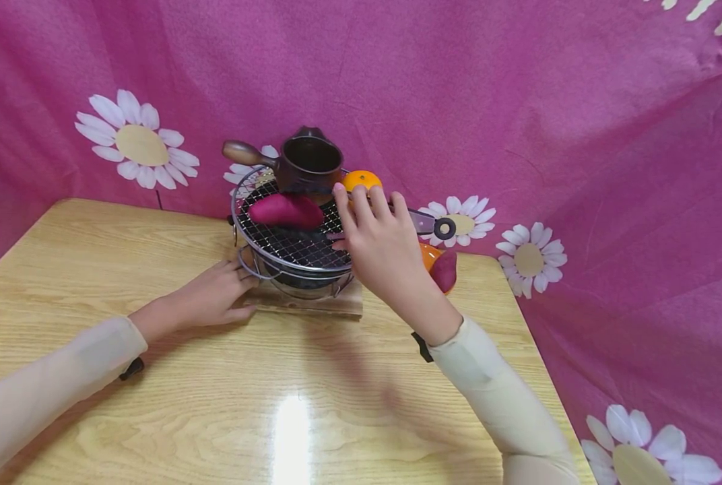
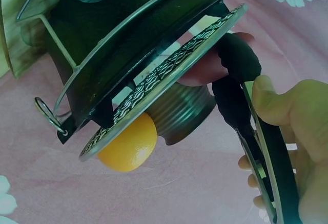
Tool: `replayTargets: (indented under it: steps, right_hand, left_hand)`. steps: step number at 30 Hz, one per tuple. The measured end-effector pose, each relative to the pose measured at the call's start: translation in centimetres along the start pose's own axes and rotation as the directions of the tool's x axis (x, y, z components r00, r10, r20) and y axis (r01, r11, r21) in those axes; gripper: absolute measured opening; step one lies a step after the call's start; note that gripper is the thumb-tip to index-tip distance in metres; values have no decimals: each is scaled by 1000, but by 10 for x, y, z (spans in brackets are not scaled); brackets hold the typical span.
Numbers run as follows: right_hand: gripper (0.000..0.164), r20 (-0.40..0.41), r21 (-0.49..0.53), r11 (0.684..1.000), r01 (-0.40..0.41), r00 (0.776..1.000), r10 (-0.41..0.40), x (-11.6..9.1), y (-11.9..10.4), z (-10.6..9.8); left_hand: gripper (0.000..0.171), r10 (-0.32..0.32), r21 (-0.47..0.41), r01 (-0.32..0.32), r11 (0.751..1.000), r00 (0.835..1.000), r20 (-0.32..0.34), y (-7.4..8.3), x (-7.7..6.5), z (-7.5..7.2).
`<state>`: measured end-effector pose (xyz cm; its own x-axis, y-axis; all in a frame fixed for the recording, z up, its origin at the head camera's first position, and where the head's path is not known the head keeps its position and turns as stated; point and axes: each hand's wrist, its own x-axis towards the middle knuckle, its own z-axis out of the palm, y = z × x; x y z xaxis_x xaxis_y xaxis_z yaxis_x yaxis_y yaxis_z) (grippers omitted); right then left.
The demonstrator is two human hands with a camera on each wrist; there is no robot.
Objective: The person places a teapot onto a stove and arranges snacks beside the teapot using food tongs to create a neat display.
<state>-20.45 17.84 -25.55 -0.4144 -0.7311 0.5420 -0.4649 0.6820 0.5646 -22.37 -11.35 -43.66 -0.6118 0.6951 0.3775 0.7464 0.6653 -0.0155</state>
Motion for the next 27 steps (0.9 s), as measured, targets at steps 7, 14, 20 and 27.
replayTargets:
  steps: [7,14,20,27]
  right_hand:
    - [61,-1,-7,1000,-2,1000,2,4,-1,1]
    - [61,5,-1,1000,-5,1000,5,7,-4,4]
    - [61,22,7,1000,-15,1000,15,8,-6,5]
    - [62,32,19,1000,-22,999,21,7,-7,8]
  left_hand:
    - [44,-5,10,4,1000,1000,8,-1,0,0]
    - [43,1,16,-1,1000,1000,-3,0,-1,-1]
    - [43,-3,16,3,1000,1000,6,0,0,0]
    - [44,-6,10,6,1000,1000,5,0,-1,-1]
